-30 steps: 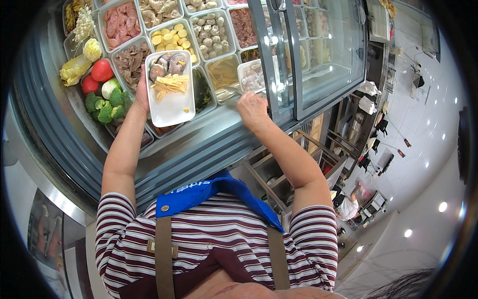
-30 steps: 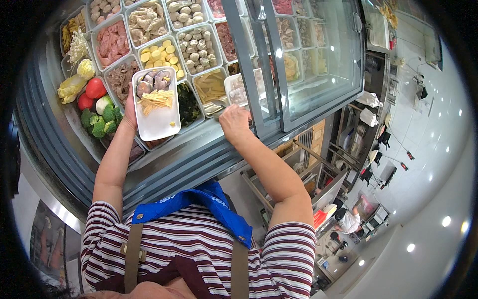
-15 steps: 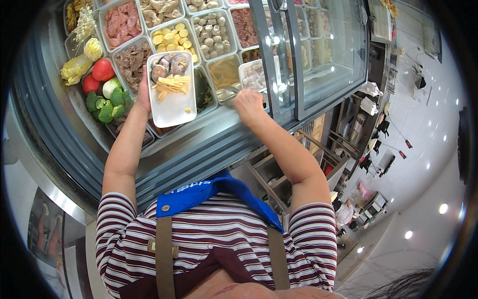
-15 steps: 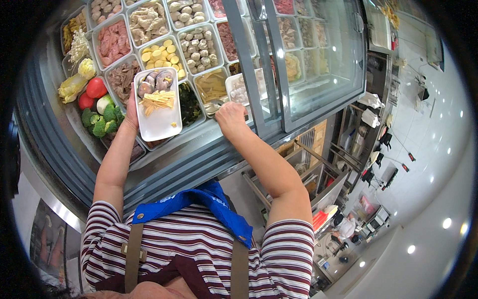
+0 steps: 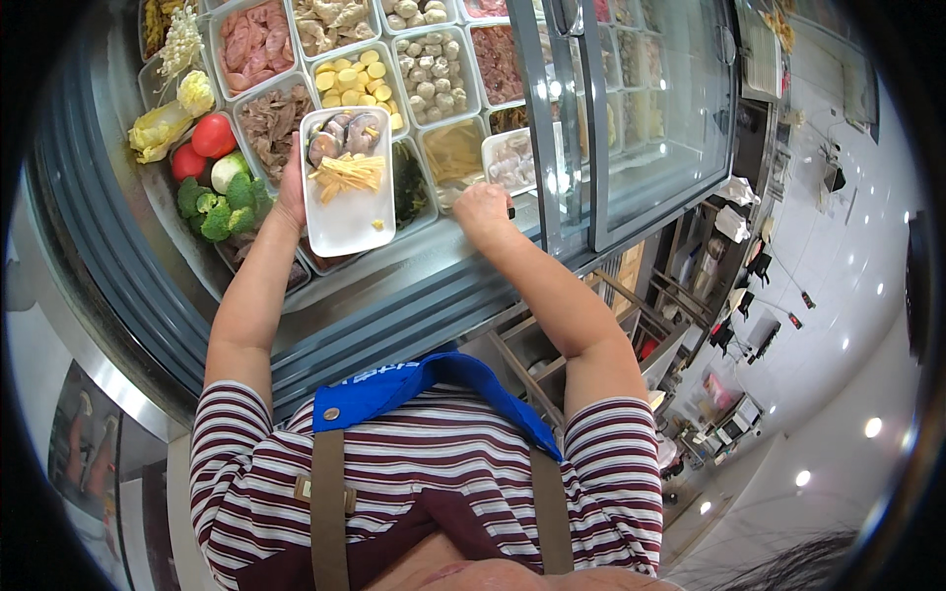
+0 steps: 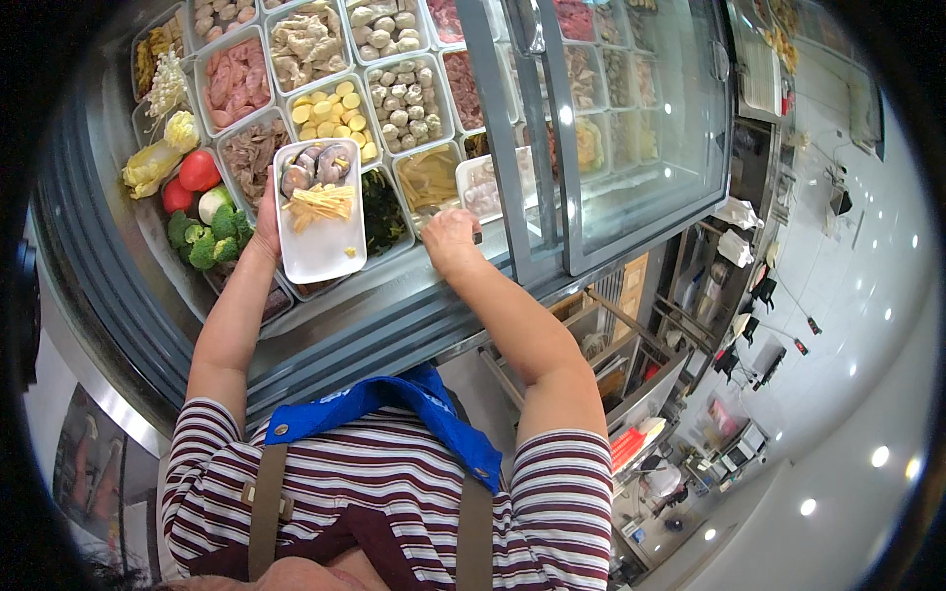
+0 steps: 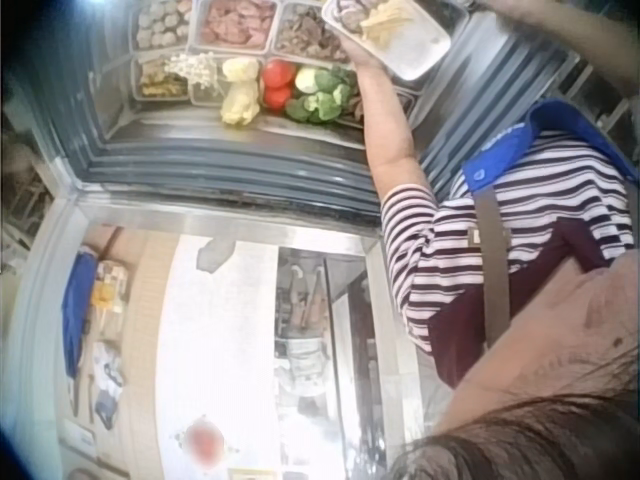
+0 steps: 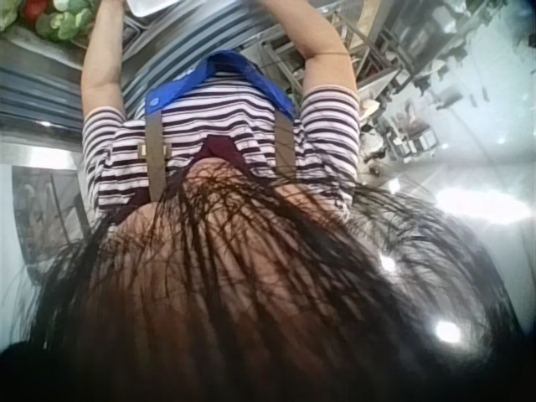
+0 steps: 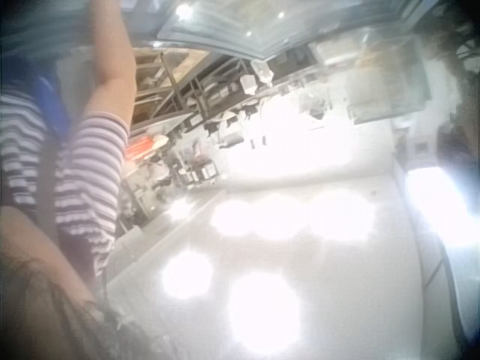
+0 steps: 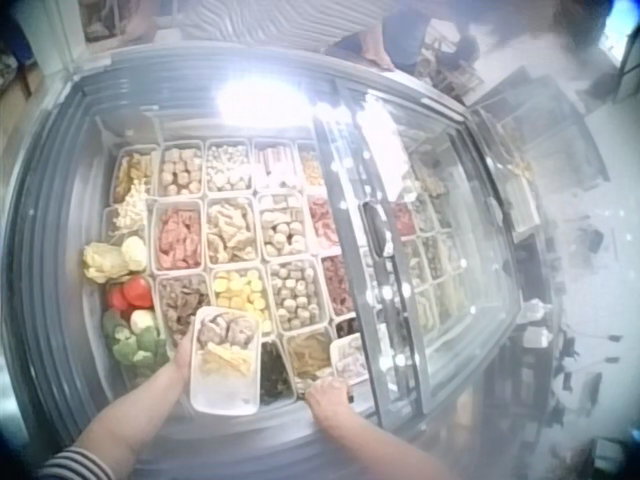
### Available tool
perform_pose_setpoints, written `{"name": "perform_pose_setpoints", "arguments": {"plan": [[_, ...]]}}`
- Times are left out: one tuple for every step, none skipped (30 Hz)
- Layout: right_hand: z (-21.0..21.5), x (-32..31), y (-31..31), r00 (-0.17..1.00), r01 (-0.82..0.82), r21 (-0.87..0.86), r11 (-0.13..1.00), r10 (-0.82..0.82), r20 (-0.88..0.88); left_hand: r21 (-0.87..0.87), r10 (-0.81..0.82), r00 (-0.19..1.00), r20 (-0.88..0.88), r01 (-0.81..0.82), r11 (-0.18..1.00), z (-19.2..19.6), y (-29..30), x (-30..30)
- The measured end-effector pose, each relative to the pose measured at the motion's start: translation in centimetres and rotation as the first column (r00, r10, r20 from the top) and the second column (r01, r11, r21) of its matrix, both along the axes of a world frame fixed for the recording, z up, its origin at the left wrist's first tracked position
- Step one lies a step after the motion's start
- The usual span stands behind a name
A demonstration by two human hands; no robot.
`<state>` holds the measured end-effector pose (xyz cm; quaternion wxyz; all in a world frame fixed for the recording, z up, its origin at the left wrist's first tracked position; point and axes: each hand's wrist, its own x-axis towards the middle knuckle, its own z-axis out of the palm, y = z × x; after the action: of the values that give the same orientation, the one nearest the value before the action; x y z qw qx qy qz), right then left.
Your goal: The person assembles food items into white rectangular trays using tongs and scissors. They select sliced meat, fried items, and vegetables from a refrigerated display case and a counter, placing them into the trays. The person also uses scissors to cut meat into smaller pieces before arranging them.
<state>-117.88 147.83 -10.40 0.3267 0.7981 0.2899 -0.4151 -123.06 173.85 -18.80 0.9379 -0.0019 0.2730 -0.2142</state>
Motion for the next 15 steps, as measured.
{"name": "perform_pose_setpoints", "arguments": {"plan": [[0.0, -0.1, 0.1, 1.0, -0.03, -0.002, 1.0, 0.03, 0.003, -0.004, -0.004, 1.0, 0.005, 0.004, 1.0, -0.1, 0.0, -0.1], [-0.3, -0.2, 0.1, 0.999, -0.043, 0.009, 0.999, 0.043, 0.019, -0.007, -0.008, 1.0, 0.01, 0.008, 1.0, -0.3, 0.0, -0.1], [-0.9, -0.4, 0.0, 0.998, -0.056, 0.02, 0.998, 0.055, 0.034, -0.011, -0.012, 1.0, 0.015, 0.012, 1.0, -0.4, 0.0, -0.2], [-1.0, -0.4, 0.2, 0.996, -0.069, 0.03, 0.997, 0.067, 0.05, -0.011, -0.01, 1.0, 0.013, 0.01, 1.0, -0.3, -0.1, -0.1], [-1.1, -0.3, 0.3, 0.995, -0.09, 0.023, 0.996, 0.089, 0.034, -0.011, -0.008, 1.0, 0.012, 0.008, 1.0, -0.1, -0.2, -0.1], [-1.2, -0.2, 0.4, 0.994, -0.112, 0.018, 0.994, 0.111, 0.017, -0.011, -0.006, 1.0, 0.011, 0.006, 1.0, 0.0, -0.2, 0.0], [-1.0, 0.0, 0.8, 0.991, -0.137, 0.015, 0.991, 0.137, 0.0, -0.005, -0.002, 1.0, 0.015, 0.002, 1.0, -0.2, -0.3, -0.1], [-0.8, 0.6, 0.9, 0.991, -0.126, 0.052, 0.991, 0.128, -0.027, 0.001, 0.002, 1.0, 0.019, -0.002, 1.0, -0.7, -0.4, -0.2], [-0.5, 1.5, 0.9, 0.991, -0.115, 0.09, 0.989, 0.12, -0.055, 0.007, 0.007, 1.0, 0.023, -0.007, 1.0, -1.0, -0.4, -0.3], [-0.3, 2.2, 0.7, 0.99, -0.099, 0.125, 0.987, 0.11, -0.083, -0.005, 0.002, 1.0, 0.025, -0.002, 1.0, -0.9, -0.3, -0.3], [-0.7, 2.6, 0.4, 0.99, -0.1, 0.131, 0.986, 0.112, -0.085, -0.016, -0.002, 1.0, 0.028, 0.002, 1.0, -0.8, -0.3, -0.2], [-1.2, 3.0, 0.0, 0.99, -0.102, 0.136, 0.985, 0.114, -0.087, -0.028, -0.006, 1.0, 0.03, 0.007, 1.0, -0.6, -0.3, -0.2], [-1.1, 3.3, -0.2, 0.989, -0.105, 0.14, 0.985, 0.118, -0.089, -0.032, -0.009, 0.999, 0.032, 0.01, 0.999, -0.4, -0.3, -0.1], [-0.8, 3.7, -0.5, 0.992, -0.06, 0.168, 0.984, 0.077, -0.097, -0.035, -0.011, 0.999, 0.034, 0.012, 0.999, -0.1, -0.3, -0.1], [-0.9, 3.9, -0.8, 0.99, -0.066, 0.167, 0.984, 0.085, -0.112, -0.039, -0.014, 0.999, 0.037, 0.015, 0.999, 0.0, -0.2, -0.1]]}}
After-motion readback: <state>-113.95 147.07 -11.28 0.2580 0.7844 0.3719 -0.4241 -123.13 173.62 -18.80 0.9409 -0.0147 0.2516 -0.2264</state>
